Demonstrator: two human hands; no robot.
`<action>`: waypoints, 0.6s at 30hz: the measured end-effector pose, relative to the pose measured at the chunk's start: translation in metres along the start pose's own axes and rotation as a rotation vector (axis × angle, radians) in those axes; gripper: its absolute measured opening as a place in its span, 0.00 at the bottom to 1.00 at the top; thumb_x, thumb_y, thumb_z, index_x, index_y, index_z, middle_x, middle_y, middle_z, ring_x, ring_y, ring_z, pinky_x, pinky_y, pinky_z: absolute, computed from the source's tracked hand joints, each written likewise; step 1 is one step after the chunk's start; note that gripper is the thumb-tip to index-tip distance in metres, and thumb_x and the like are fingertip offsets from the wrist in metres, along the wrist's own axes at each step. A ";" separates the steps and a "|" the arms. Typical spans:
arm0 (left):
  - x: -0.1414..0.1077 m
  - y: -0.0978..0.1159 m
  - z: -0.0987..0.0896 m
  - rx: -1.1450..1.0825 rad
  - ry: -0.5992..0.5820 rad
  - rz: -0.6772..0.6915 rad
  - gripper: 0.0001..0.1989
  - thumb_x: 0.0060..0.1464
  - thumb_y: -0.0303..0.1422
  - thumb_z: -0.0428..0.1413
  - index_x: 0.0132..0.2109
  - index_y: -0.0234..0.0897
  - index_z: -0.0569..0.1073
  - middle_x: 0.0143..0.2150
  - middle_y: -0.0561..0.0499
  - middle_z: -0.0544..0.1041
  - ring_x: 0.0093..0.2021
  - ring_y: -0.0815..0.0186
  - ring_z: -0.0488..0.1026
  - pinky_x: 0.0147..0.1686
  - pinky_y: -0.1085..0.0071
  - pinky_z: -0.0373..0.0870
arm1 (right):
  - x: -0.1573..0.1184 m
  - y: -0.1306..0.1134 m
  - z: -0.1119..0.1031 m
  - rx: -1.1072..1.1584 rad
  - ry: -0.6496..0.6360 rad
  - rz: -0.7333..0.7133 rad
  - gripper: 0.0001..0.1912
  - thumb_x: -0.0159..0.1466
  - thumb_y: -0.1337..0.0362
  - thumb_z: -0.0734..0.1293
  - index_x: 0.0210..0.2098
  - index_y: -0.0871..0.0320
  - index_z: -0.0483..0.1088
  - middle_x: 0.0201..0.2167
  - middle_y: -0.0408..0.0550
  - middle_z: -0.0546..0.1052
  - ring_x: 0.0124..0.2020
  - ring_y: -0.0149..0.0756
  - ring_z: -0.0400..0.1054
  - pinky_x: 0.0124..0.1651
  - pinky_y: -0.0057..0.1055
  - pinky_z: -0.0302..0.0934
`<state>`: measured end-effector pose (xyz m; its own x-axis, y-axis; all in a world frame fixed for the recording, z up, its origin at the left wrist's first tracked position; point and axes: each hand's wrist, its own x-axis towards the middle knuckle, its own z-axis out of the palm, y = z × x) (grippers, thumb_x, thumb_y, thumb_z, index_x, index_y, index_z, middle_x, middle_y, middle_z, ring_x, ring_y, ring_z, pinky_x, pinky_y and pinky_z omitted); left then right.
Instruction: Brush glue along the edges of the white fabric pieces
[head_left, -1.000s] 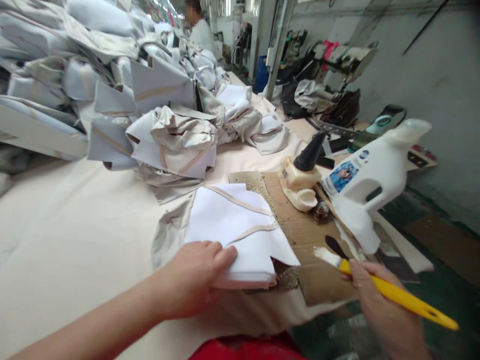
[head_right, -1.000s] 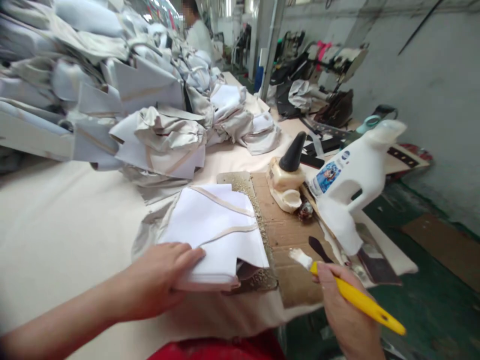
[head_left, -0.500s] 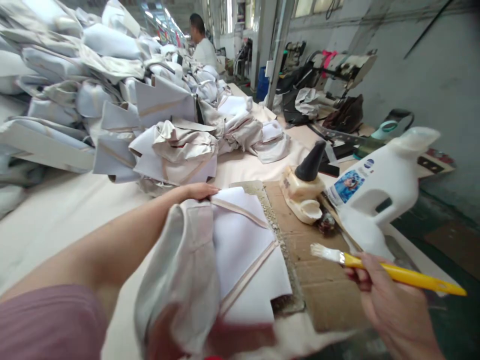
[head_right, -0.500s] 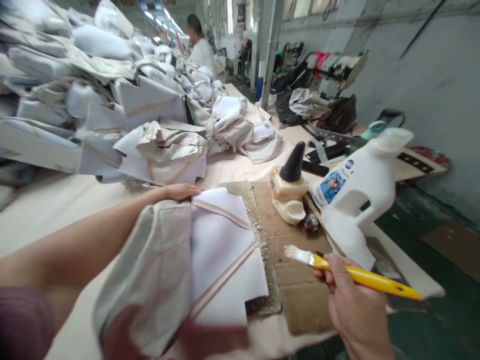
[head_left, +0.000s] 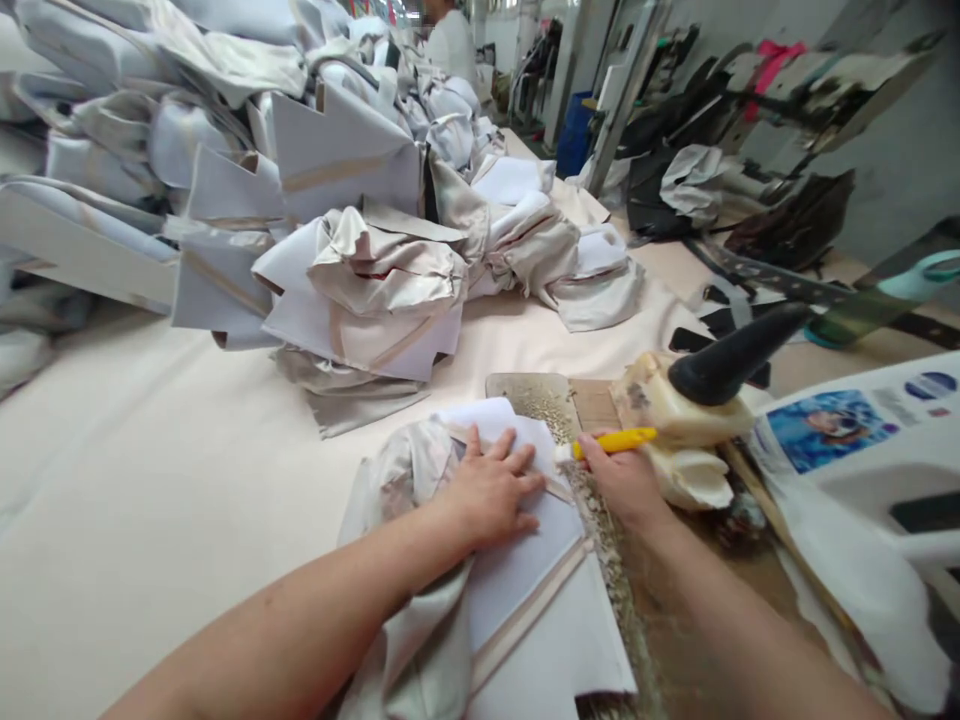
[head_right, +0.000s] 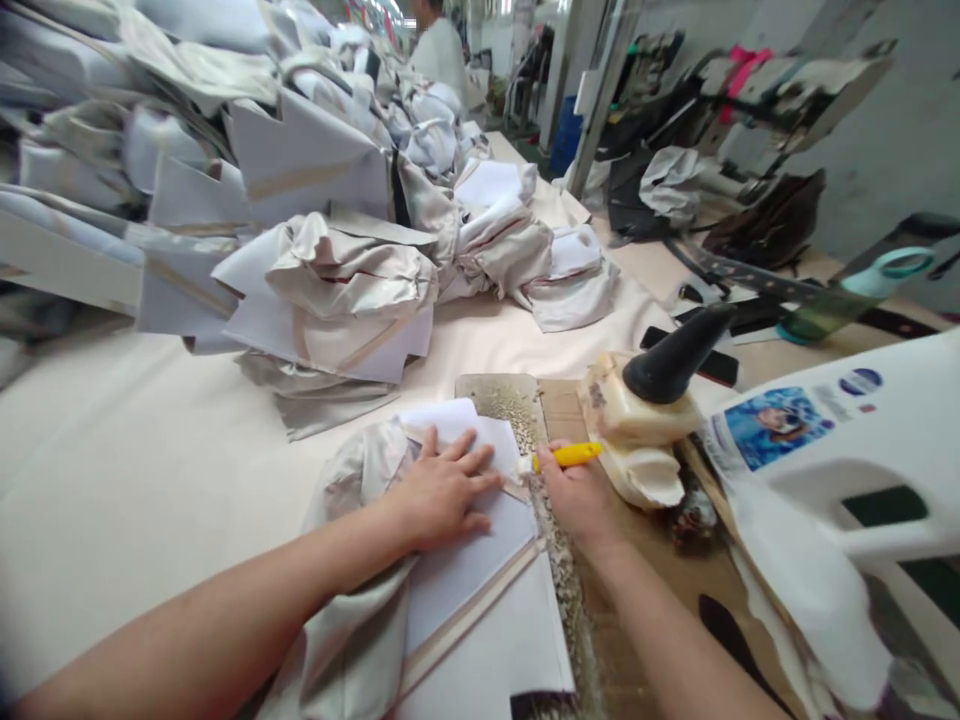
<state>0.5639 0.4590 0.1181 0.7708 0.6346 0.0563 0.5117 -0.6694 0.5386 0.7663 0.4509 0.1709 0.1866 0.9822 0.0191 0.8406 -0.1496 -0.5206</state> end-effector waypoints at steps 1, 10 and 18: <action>0.000 -0.002 0.001 -0.009 0.010 0.002 0.27 0.54 0.49 0.51 0.59 0.49 0.63 0.66 0.47 0.56 0.67 0.47 0.44 0.54 0.29 0.36 | 0.017 0.002 0.007 -0.002 0.012 -0.010 0.19 0.60 0.49 0.60 0.27 0.58 0.68 0.19 0.43 0.71 0.23 0.36 0.67 0.28 0.30 0.60; -0.001 -0.007 0.006 -0.057 0.099 0.016 0.27 0.52 0.50 0.54 0.57 0.48 0.65 0.64 0.47 0.59 0.66 0.46 0.46 0.54 0.28 0.37 | 0.051 -0.013 0.019 -0.036 -0.016 -0.036 0.17 0.59 0.54 0.60 0.21 0.58 0.66 0.17 0.42 0.69 0.22 0.35 0.65 0.29 0.30 0.57; 0.000 -0.006 0.003 -0.074 0.050 0.016 0.27 0.53 0.49 0.54 0.58 0.48 0.64 0.65 0.46 0.57 0.66 0.45 0.45 0.55 0.29 0.37 | 0.030 -0.010 0.002 -0.018 -0.013 0.016 0.16 0.58 0.53 0.61 0.22 0.57 0.66 0.17 0.42 0.69 0.22 0.35 0.65 0.27 0.29 0.58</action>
<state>0.5615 0.4617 0.1123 0.7581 0.6434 0.1063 0.4684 -0.6506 0.5978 0.7628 0.4817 0.1751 0.1936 0.9811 0.0002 0.8465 -0.1669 -0.5056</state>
